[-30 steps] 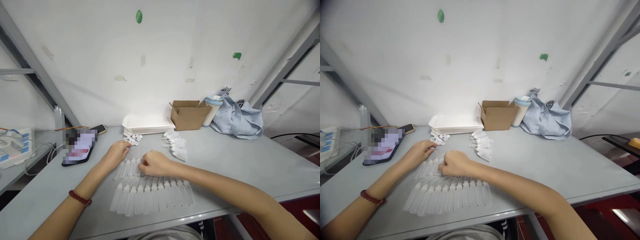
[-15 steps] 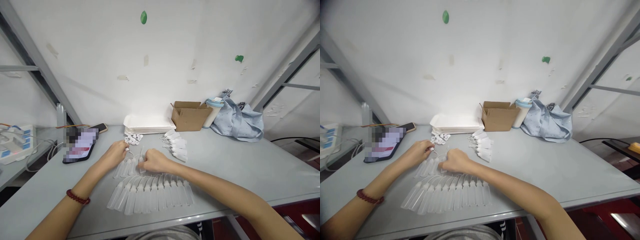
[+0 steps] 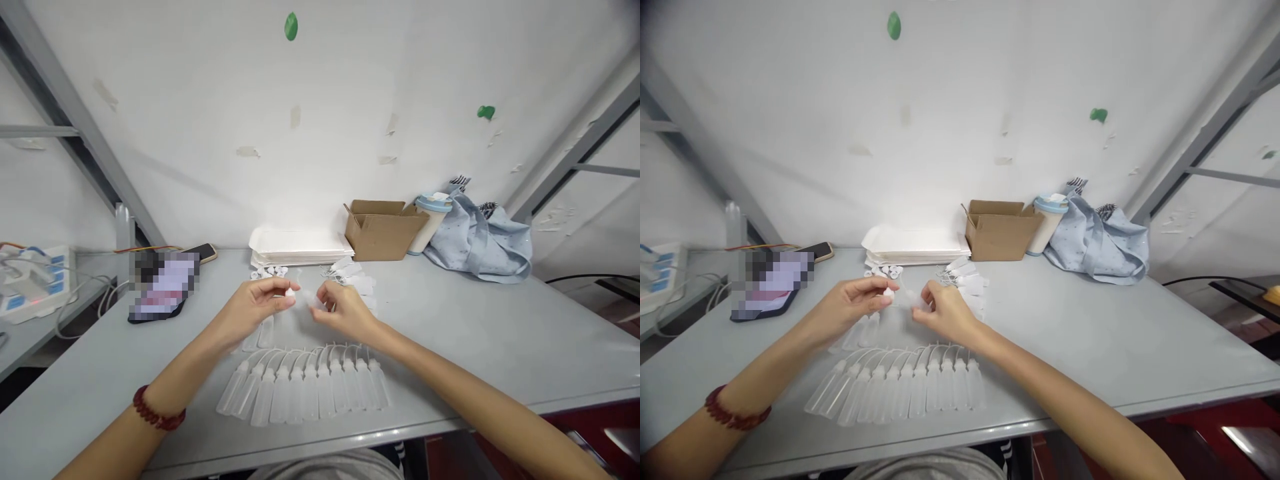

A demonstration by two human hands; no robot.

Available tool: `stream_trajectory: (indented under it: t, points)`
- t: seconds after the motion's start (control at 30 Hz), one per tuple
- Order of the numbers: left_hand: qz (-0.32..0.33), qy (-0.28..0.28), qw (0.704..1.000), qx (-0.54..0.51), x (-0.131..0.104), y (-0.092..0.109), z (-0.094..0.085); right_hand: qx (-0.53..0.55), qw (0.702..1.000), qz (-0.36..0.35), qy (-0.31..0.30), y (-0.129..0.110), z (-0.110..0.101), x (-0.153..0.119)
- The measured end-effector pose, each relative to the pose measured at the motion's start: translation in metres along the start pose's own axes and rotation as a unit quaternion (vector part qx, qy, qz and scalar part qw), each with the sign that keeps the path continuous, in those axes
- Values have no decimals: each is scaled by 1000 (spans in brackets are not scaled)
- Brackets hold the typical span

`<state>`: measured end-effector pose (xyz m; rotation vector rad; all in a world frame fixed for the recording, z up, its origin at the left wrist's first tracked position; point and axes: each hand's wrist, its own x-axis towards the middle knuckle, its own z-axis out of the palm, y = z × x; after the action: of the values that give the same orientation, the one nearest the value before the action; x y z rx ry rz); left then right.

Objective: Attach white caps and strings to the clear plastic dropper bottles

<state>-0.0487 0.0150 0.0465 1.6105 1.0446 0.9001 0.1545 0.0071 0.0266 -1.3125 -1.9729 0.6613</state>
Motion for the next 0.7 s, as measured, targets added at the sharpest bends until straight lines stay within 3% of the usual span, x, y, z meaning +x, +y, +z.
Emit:
stream_trajectory:
  t: [0.13, 0.27, 0.5, 0.7]
  points:
    - [24, 46, 998, -44, -3, 3, 13, -3, 999, -44, 25, 5, 1, -7]
    - [18, 104, 994, -5, -4, 7, 19, -63, 986, -144, 49, 13, 9, -11]
    - [-13, 100, 995, 0, -4, 5, 23, -199, 929, -278, 140, 20, 11, -14]
    - [-35, 64, 996, -42, -3, -3, 16, -225, 913, -294, 174, 13, 9, -18]
